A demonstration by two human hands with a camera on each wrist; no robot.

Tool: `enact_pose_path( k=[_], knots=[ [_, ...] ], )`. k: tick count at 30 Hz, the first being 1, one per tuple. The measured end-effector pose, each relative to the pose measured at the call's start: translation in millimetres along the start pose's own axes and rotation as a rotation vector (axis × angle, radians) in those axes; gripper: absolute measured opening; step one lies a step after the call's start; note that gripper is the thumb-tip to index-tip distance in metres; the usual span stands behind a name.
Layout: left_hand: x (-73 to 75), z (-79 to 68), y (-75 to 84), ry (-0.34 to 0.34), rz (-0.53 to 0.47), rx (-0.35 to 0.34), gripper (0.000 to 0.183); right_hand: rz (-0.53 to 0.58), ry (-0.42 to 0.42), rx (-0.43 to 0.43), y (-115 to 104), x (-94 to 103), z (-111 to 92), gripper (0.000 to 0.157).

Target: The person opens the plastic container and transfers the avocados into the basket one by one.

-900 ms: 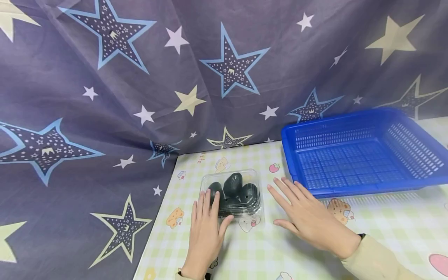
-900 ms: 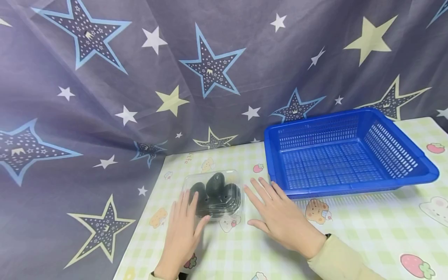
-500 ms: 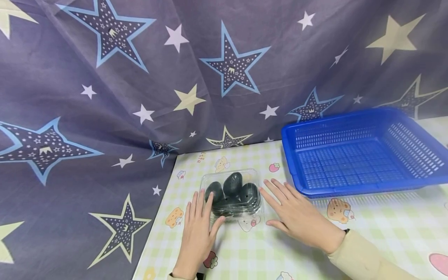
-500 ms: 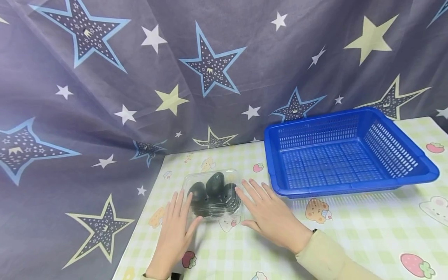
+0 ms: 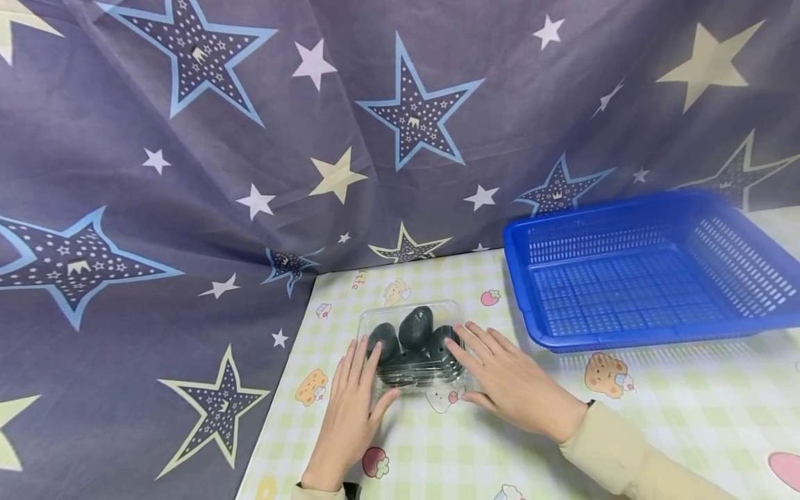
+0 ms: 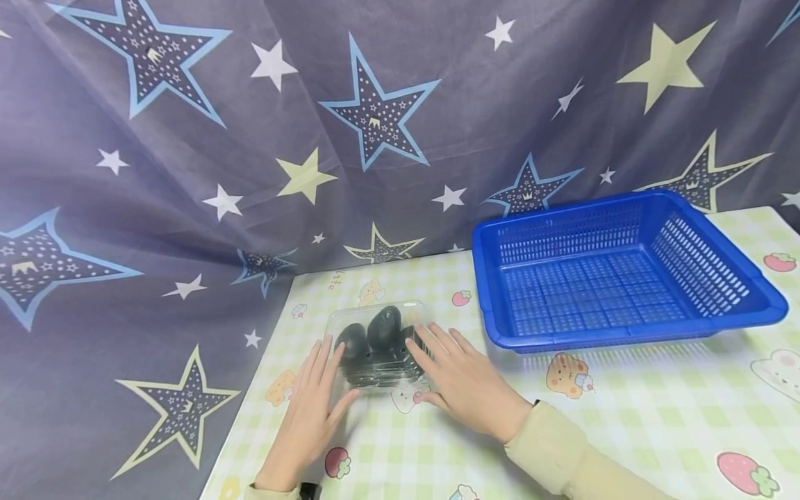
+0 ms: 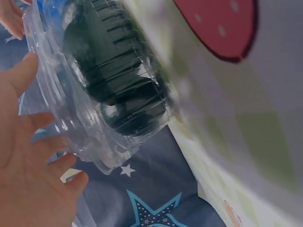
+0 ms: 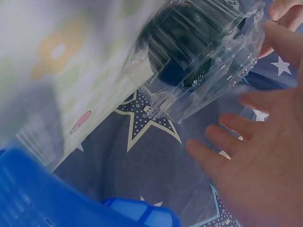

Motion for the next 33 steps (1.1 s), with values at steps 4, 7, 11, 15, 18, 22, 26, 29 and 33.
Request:
enact_pose_path(
  k=[4, 7, 11, 15, 18, 22, 26, 29, 33],
  knots=[
    [-1.9, 1.1, -4.5, -0.014, -0.013, -0.008, 0.083, -0.015, -0.009, 0.017, -3, -2.5, 5, 0.07],
    [-2.4, 1.6, -7.0, -0.014, -0.03, -0.015, 0.082, -0.034, 0.002, 0.03, -5, -2.8, 8, 0.067],
    [-2.3, 3.2, -5.8, -0.019, -0.04, -0.046, 0.072, -0.073, 0.011, 0.044, -6, -2.3, 12, 0.062],
    [-3.2, 4.3, -3.7, -0.034, -0.028, -0.072, 0.062, -0.061, 0.01, 0.048, -6, -2.1, 15, 0.062],
    [-3.9, 3.5, -4.3, -0.037, -0.013, -0.074, 0.059, -0.027, 0.009, 0.049, -5, -2.8, 16, 0.064],
    [-3.1, 2.6, -3.8, -0.02, 0.016, -0.089, 0.059, -0.017, 0.02, 0.053, -5, -2.0, 17, 0.061],
    [-2.0, 2.6, -2.6, 0.008, 0.03, -0.114, 0.059, -0.052, 0.042, 0.065, -6, 0.1, 18, 0.057],
    [-1.2, 2.9, -1.4, 0.026, 0.027, -0.132, 0.059, -0.076, 0.062, 0.077, -7, 2.3, 19, 0.057],
    [-1.5, 2.2, -0.5, 0.033, 0.029, -0.141, 0.057, -0.097, 0.095, 0.102, -9, 5.2, 21, 0.052]
  ],
)
Point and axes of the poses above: each hand's wrist, its own z-axis towards the middle knuckle, its own x-axis out of the back of the hand, y = z × x, the point moved 8 cm from there along z, towards the middle knuckle, and after that the axes turned 13 degrees about -y, right-handed, at the moved point
